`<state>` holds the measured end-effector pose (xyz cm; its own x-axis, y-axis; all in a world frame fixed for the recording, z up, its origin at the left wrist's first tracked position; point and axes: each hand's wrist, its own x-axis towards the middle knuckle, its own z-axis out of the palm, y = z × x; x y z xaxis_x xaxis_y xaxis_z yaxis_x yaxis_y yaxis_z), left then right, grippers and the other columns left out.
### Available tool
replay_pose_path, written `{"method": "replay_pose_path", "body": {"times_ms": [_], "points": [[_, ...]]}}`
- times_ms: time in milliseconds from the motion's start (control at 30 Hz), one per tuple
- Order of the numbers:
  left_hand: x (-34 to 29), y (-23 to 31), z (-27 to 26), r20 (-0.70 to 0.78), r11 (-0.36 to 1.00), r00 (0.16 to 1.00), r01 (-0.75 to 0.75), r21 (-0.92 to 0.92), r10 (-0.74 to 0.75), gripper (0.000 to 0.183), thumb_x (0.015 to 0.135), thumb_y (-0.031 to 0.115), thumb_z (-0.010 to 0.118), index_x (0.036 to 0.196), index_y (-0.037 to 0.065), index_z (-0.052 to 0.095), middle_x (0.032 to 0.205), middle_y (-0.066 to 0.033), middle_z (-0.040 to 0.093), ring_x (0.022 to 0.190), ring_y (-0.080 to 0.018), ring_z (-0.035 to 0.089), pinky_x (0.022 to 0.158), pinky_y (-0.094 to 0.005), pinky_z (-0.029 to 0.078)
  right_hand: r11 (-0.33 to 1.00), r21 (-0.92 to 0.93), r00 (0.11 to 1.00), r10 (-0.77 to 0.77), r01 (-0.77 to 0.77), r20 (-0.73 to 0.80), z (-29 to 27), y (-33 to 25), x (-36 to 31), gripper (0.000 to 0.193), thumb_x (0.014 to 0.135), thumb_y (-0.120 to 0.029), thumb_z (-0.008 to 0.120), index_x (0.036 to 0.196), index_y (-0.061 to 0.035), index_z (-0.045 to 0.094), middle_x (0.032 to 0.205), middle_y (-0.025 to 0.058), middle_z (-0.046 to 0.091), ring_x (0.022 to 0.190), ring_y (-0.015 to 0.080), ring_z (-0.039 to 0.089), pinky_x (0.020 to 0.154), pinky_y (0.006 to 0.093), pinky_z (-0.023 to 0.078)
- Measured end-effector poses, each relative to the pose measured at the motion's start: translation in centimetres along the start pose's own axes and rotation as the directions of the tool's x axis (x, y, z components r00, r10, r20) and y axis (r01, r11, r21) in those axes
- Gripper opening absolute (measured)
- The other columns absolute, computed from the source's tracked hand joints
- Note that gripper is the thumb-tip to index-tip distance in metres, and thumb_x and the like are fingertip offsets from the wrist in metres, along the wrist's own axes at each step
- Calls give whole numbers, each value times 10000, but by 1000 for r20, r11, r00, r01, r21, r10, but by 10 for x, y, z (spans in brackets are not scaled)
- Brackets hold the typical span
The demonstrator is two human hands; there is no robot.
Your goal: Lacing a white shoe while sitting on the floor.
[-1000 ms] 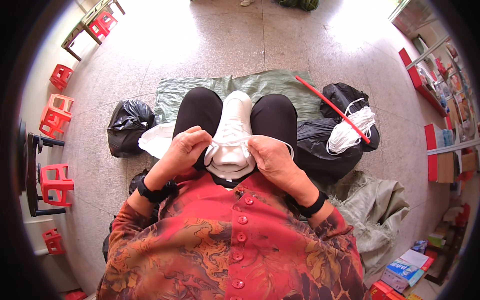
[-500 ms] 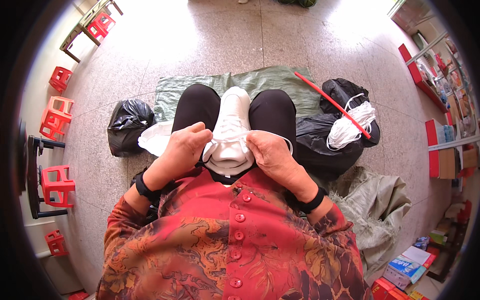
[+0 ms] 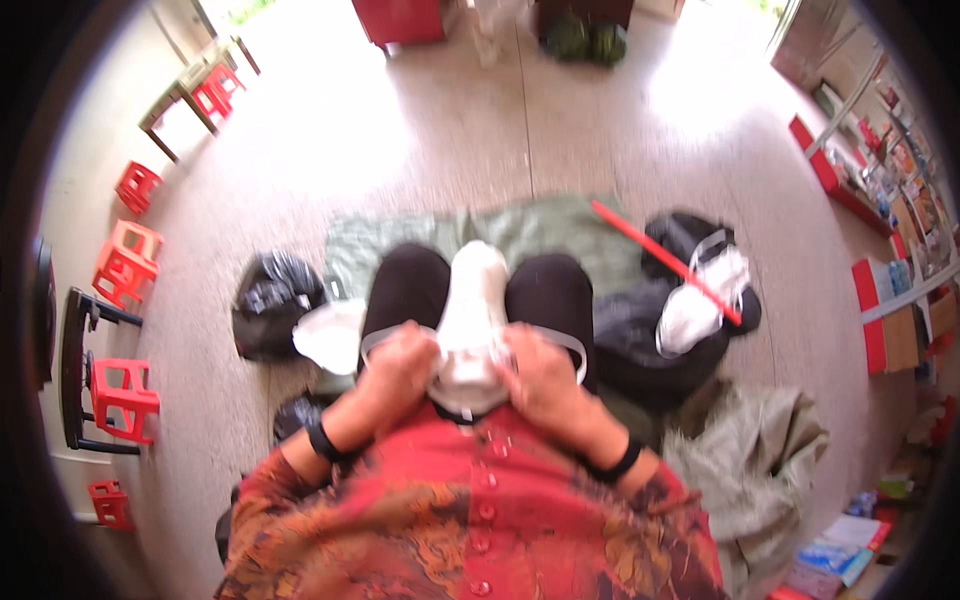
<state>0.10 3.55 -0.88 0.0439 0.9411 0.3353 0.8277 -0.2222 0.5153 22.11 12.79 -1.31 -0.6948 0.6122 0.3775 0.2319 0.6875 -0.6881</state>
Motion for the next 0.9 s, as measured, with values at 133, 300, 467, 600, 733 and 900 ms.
{"method": "replay_pose_path", "body": {"times_ms": [133, 300, 467, 600, 733, 900], "points": [[-11, 15, -4, -82, 997, 996, 37, -70, -43, 179, 817, 118, 648, 942, 13, 574, 850, -169, 595, 813, -355, 609, 702, -411, 500, 992, -123, 1000, 24, -25, -12, 3, -11, -5, 371, 812, -194, 694, 1041, 34, 511, 905, 226, 569, 805, 399, 589, 686, 442, 490], [-11, 3, 4, -138, 997, 990, -27, -70, 17, 153, 824, 73, 596, 959, 5, 570, 861, -182, 609, 809, -354, 621, 708, -417, 508, 980, -195, 998, 26, -36, -53, 13, -4, -11, 173, 836, -92, 619, 970, 0, 561, 876, 192, 584, 788, 379, 592, 688, 443, 489], [-13, -4, 13, -175, 993, 983, -74, -91, 57, 149, 828, 54, 601, 973, 21, 582, 859, -158, 619, 791, -343, 632, 679, -398, 519, 994, -107, 988, 8, -25, -157, 17, 3, -14, 72, 865, -36, 565, 913, -6, 610, 852, 172, 607, 806, 376, 591, 702, 429, 478], [-7, 4, -1, 126, 960, 966, -242, 140, 225, 159, 782, 74, 595, 937, 41, 576, 892, -125, 615, 816, -313, 646, 681, -375, 534, 957, -285, 998, -58, 60, 15, 6, -8, -7, 129, 808, -14, 552, 928, -18, 600, 815, 170, 589, 779, 356, 610, 688, 426, 492], [11, 17, -15, 381, 882, 903, -334, 333, 198, 216, 737, 120, 630, 937, 50, 588, 906, -119, 611, 848, -285, 633, 702, -373, 519, 883, -417, 966, -133, 217, 220, -10, -22, 5, 150, 763, -60, 582, 910, -30, 599, 823, 128, 608, 777, 299, 642, 665, 401, 515], [23, 25, -20, 473, 766, 852, -454, 456, 224, 225, 693, 173, 663, 882, 70, 599, 942, -96, 576, 882, -241, 564, 705, -329, 461, 756, -517, 885, -175, 402, 432, -8, -16, 23, 157, 756, -127, 593, 885, -44, 626, 801, 82, 593, 777, 260, 629, 631, 391, 493]]}}
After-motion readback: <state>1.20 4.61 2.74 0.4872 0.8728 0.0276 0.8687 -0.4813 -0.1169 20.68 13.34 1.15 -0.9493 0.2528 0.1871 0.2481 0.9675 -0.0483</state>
